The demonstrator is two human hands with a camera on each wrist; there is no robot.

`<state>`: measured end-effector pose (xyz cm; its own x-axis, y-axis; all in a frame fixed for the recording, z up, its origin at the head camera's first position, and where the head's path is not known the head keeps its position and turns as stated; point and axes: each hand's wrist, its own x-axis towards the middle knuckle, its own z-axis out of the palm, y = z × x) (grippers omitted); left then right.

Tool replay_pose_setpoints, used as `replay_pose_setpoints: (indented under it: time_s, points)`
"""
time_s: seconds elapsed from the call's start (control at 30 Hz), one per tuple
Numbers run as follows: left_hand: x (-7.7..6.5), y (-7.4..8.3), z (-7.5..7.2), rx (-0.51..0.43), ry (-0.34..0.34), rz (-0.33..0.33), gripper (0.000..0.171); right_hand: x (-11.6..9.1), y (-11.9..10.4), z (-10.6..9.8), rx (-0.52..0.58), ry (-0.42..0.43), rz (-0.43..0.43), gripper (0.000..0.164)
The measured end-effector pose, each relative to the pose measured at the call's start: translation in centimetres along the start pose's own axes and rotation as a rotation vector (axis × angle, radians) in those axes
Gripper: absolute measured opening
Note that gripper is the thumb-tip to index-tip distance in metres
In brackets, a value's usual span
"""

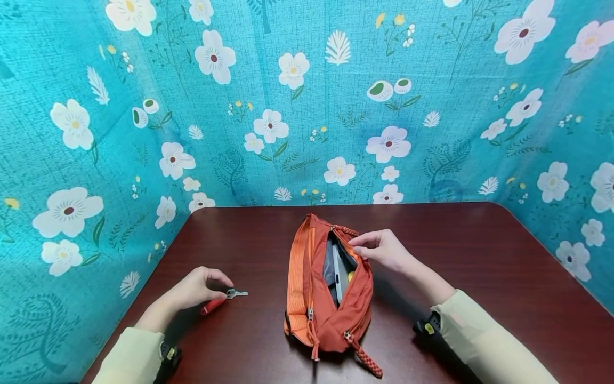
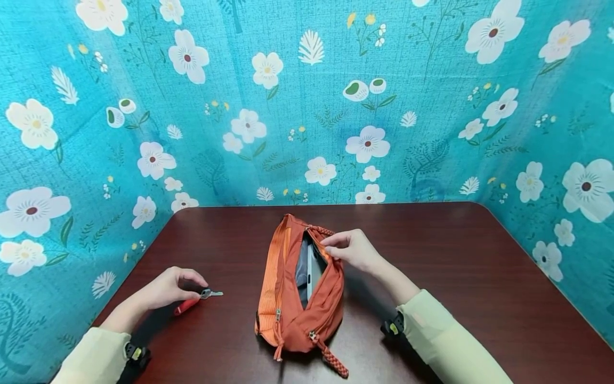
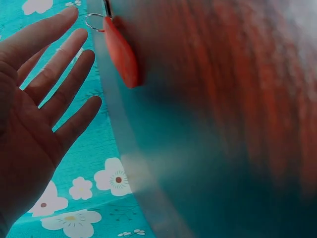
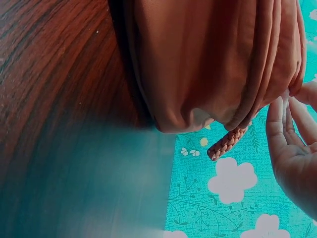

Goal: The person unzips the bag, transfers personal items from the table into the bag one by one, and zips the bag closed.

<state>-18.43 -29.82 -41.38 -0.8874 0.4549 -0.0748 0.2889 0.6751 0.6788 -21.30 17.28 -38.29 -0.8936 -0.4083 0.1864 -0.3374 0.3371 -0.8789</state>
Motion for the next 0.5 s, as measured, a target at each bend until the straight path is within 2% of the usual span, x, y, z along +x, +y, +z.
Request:
replay_pose_setpoints:
  time_s: [0.3,0.5]
  points:
    - [0.21,-0.81,0.22,0.059,-0.004,0.025,0.021,0.07,-0.03,0.09,-0.008,0.001,0.012,0.022]
    - [0.24,-0.83,0.24,0.056,-0.003,-0.021,0.013,-0.02,-0.20,0.04,-0.015,0.001,0.008,0.021]
